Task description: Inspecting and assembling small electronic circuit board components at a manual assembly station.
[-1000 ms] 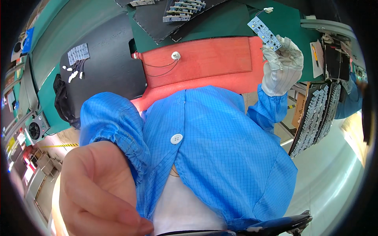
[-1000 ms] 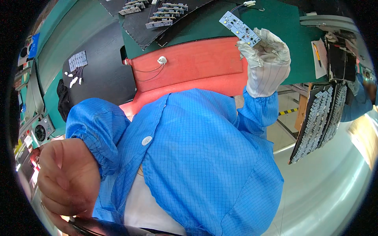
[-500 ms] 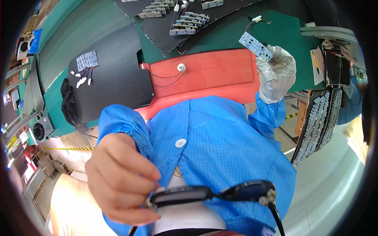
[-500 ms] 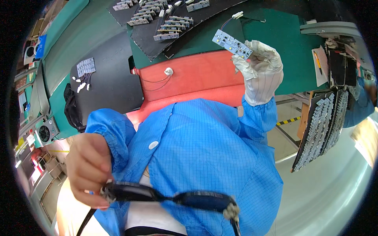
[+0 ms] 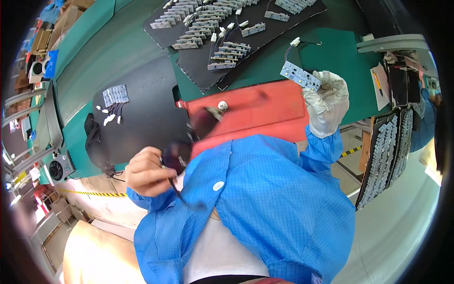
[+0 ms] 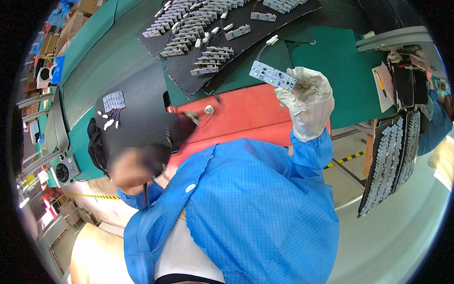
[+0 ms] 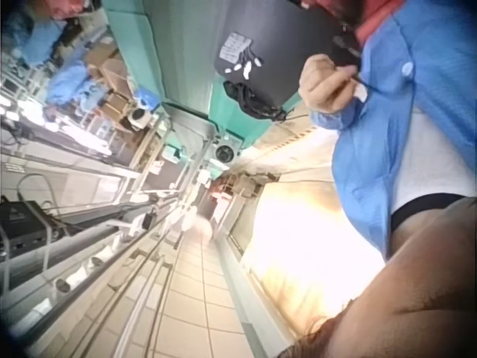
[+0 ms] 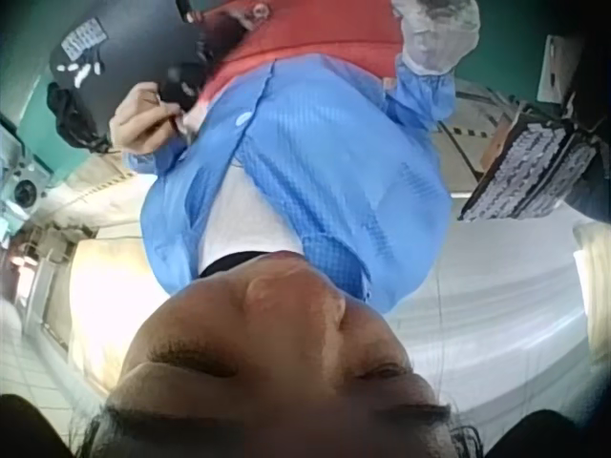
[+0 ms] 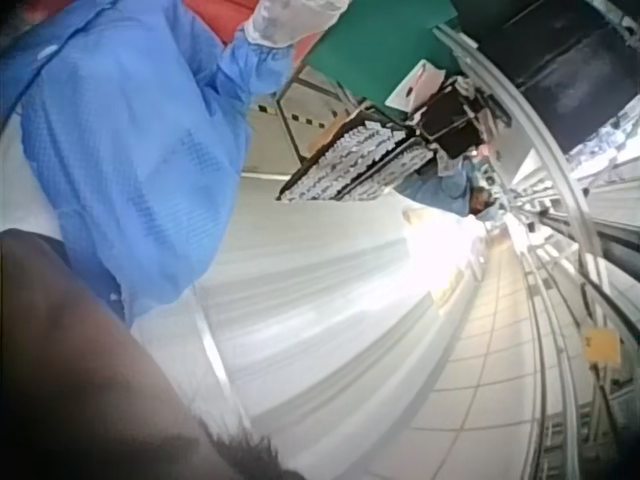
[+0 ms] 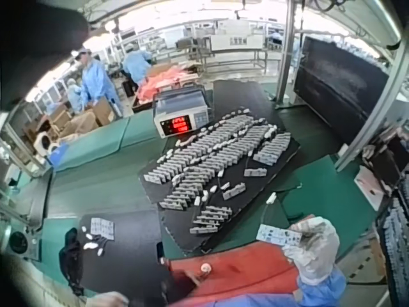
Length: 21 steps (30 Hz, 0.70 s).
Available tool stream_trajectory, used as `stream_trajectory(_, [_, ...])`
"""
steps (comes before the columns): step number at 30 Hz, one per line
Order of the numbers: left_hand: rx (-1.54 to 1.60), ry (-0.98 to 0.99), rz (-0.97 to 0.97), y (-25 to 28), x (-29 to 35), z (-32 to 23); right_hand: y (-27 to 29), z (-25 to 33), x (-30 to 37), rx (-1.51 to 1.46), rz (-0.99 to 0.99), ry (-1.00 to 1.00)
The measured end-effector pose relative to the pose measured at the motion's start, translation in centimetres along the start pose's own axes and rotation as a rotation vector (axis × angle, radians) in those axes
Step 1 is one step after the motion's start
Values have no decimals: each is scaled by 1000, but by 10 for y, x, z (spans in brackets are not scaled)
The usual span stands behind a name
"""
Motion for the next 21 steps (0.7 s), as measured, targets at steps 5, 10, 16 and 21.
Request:
stream_trajectory(5, [-513, 472, -213, 3, 37, 20, -3, 5, -1, -16, -10, 69])
stream_trajectory(10, [-875, 623, -143, 0, 94, 63, -7, 8, -2, 33, 19, 115])
stream_trajectory(16, [-853, 931, -109, -9, 121, 80, -15, 17, 1, 6, 62, 40])
stream_trajectory(21, [-805, 886, -183, -16, 92, 73, -23, 24, 0, 179, 126, 153])
Point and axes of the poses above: each hand's wrist, its own x-axis away from the middle knuckle, its own y-axis out of the back of the hand, z = x × y, the point moved 3 cm from there along -x, towards the middle knuckle, and after that the axes turned 7 degrees about z, right-handed, at the moved point
